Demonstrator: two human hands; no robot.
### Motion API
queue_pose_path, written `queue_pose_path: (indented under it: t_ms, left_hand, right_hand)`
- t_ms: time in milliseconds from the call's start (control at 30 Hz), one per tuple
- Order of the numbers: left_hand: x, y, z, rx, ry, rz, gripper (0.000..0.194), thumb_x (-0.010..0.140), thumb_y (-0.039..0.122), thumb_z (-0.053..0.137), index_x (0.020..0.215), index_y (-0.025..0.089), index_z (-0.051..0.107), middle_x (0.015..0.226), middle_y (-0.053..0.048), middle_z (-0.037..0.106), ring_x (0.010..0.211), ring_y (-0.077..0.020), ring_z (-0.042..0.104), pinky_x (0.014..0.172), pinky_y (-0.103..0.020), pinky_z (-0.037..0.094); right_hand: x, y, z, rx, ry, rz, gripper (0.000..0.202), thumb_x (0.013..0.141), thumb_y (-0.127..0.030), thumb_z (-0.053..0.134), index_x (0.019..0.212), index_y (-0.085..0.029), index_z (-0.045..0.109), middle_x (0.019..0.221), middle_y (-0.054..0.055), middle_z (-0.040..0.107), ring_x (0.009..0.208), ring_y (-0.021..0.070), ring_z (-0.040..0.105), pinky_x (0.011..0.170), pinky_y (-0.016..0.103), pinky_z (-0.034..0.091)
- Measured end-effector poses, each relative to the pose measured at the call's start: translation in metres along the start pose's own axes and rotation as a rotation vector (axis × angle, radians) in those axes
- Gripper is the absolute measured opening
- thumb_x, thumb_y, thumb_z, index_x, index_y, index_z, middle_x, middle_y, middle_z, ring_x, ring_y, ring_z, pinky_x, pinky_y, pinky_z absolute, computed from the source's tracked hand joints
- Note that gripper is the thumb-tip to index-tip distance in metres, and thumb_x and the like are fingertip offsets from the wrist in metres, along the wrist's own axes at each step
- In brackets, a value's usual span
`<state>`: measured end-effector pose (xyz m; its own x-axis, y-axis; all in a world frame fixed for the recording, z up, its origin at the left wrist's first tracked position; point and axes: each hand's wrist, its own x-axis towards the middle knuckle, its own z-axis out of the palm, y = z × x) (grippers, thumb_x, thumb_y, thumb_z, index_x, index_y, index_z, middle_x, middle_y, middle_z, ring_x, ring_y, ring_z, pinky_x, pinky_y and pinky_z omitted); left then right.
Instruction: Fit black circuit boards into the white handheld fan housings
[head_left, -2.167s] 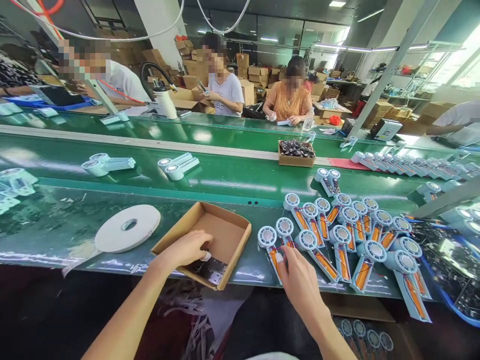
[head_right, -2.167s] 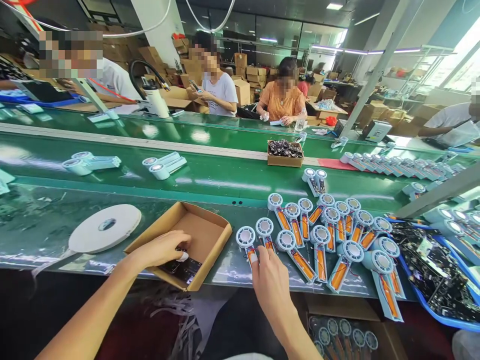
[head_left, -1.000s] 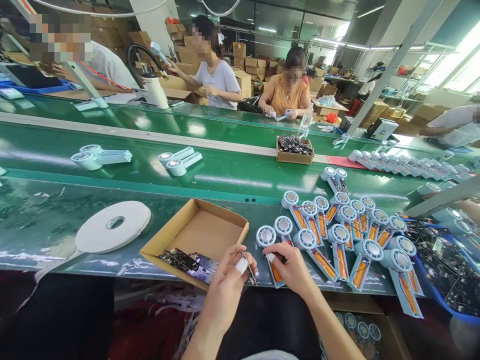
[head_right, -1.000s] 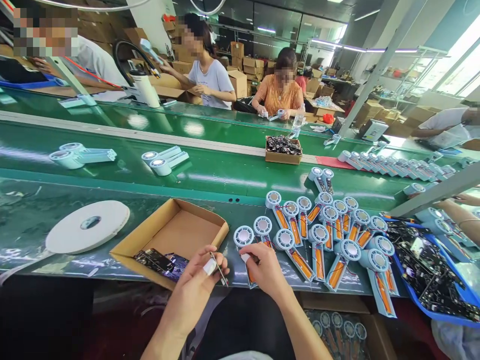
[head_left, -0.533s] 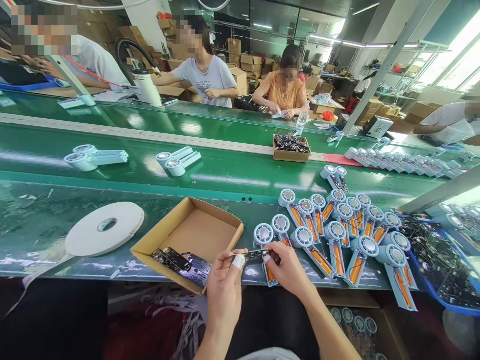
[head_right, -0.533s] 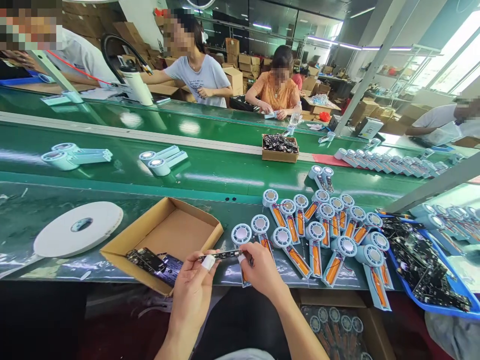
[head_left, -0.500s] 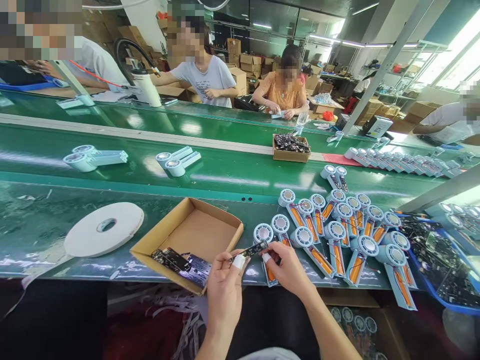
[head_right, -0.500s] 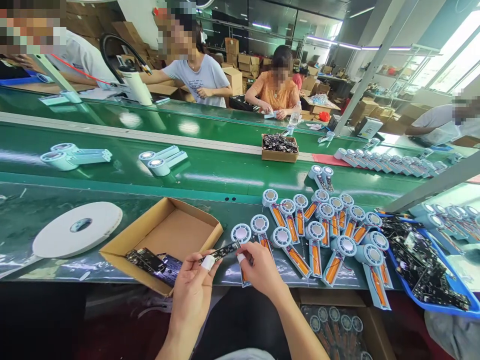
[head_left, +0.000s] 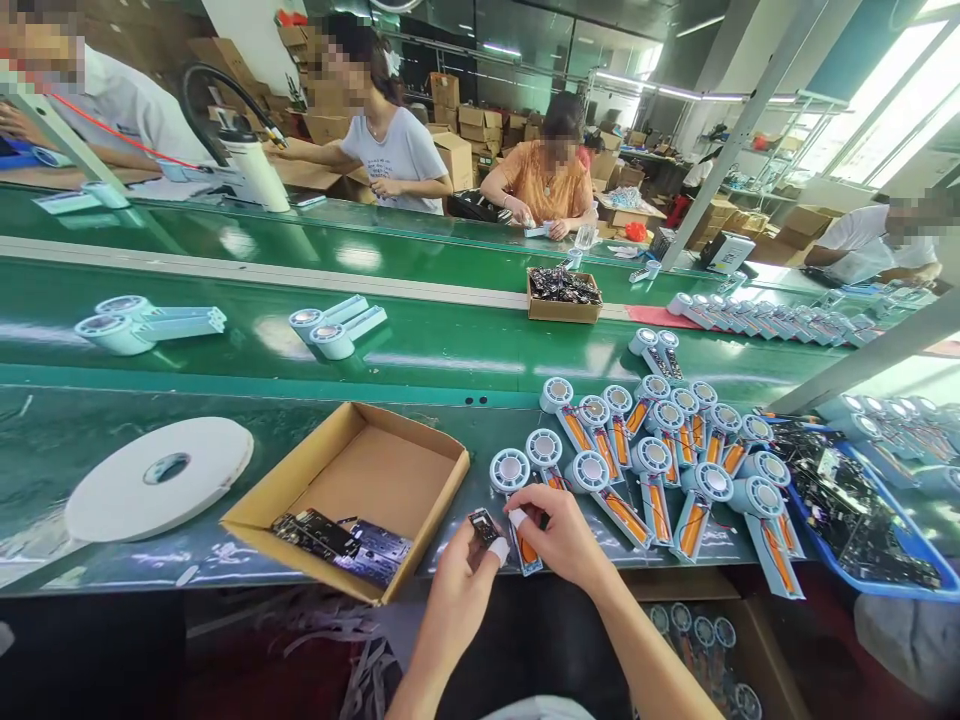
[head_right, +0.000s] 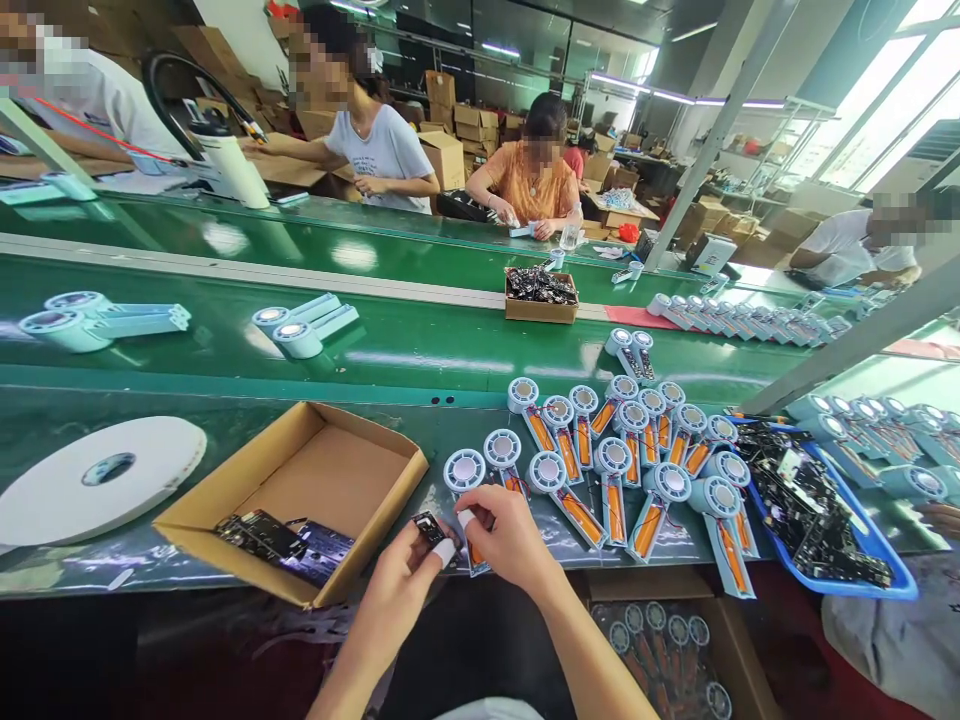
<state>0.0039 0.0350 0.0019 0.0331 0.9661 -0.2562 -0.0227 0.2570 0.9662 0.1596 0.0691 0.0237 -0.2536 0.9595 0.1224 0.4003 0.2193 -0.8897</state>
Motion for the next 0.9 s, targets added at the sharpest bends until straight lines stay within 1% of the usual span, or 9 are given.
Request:
queue_pose_path:
  t_ms: [100,200,300,367,433,533,600,733,900]
  left_hand:
    - [0.003,0.001,-0.009,-0.052,0.027,-0.022,0.021,0.078,0.035,0.059,0.093,0.021,0.057,0.097,-0.005,0.069,0.098,-0.0244,0.066,0.094,-0.037,0.05]
    - [0.004,-0.004,-0.011,-0.015,0.044,-0.044,0.025,0.078,0.037,0.062,0.096,0.021,0.056,0.092,-0.002,0.065,0.094,-0.0215,0.063,0.087,-0.033,0.05]
    - [0.005,-0.007,-0.007,0.017,0.03,-0.026,0.031,0.08,0.047,0.062,0.097,0.022,0.056,0.085,0.0,0.061,0.084,-0.0192,0.061,0.076,-0.029,0.05]
    - [0.008,-0.005,-0.003,0.032,0.07,-0.023,0.035,0.083,0.055,0.057,0.095,0.022,0.057,0.08,0.001,0.06,0.079,-0.0186,0.059,0.07,-0.027,0.049]
    - [0.011,-0.001,0.001,0.061,0.112,-0.027,0.039,0.083,0.06,0.055,0.089,0.021,0.059,0.075,0.001,0.058,0.073,-0.0187,0.057,0.065,-0.027,0.047]
    - [0.017,0.009,0.003,0.102,0.074,-0.003,0.042,0.08,0.061,0.057,0.08,0.019,0.06,0.07,0.001,0.057,0.068,-0.0177,0.052,0.062,-0.027,0.044]
    - [0.02,0.013,0.002,0.112,0.036,0.016,0.041,0.079,0.059,0.058,0.078,0.018,0.061,0.068,0.002,0.055,0.064,-0.016,0.048,0.061,-0.026,0.042]
    - [0.022,0.015,-0.001,0.093,0.011,-0.003,0.039,0.079,0.057,0.06,0.078,0.018,0.061,0.061,0.006,0.046,0.055,-0.0122,0.039,0.053,-0.023,0.034]
    - [0.015,0.005,-0.004,-0.014,-0.024,-0.104,0.042,0.083,0.063,0.056,0.084,0.021,0.055,0.06,0.009,0.038,0.049,-0.009,0.033,0.045,-0.019,0.027]
  right_hand:
    - [0.0,0.001,0.001,0.005,-0.015,-0.041,0.027,0.08,-0.004,0.053,0.094,-0.019,0.07,0.096,0.002,0.073,0.072,0.0136,0.06,0.066,0.023,0.047]
    - [0.0,0.001,0.001,-0.07,-0.037,-0.051,0.028,0.082,-0.004,0.053,0.096,-0.02,0.071,0.089,0.002,0.072,0.07,0.0146,0.061,0.065,0.024,0.047]
    - [0.002,0.002,0.0,-0.152,-0.042,-0.15,0.031,0.085,-0.001,0.051,0.097,-0.021,0.072,0.093,0.005,0.072,0.084,0.0187,0.065,0.075,0.029,0.05]
    - [0.002,0.003,0.0,-0.173,-0.043,-0.215,0.035,0.087,0.0,0.049,0.1,-0.022,0.073,0.101,0.006,0.073,0.093,0.0205,0.065,0.083,0.032,0.051]
    - [0.001,0.005,0.001,-0.211,-0.034,-0.229,0.036,0.09,-0.002,0.049,0.109,-0.023,0.072,0.103,0.007,0.073,0.093,0.0214,0.065,0.083,0.033,0.052]
    - [-0.002,0.007,0.003,-0.305,-0.014,-0.216,0.039,0.092,-0.006,0.05,0.125,-0.021,0.065,0.099,0.008,0.073,0.089,0.0231,0.064,0.078,0.034,0.054]
    - [-0.003,0.008,0.004,-0.358,-0.011,-0.228,0.04,0.094,-0.007,0.05,0.13,-0.02,0.061,0.097,0.008,0.073,0.088,0.0237,0.064,0.077,0.034,0.054]
    - [-0.001,0.009,0.002,-0.385,-0.008,-0.308,0.027,0.097,-0.011,0.05,0.116,-0.021,0.066,0.104,0.008,0.072,0.09,0.0227,0.063,0.08,0.035,0.054]
    - [0.003,0.009,-0.001,-0.386,0.029,-0.365,0.02,0.096,-0.01,0.053,0.097,-0.022,0.069,0.096,0.006,0.07,0.084,0.0203,0.061,0.077,0.032,0.051]
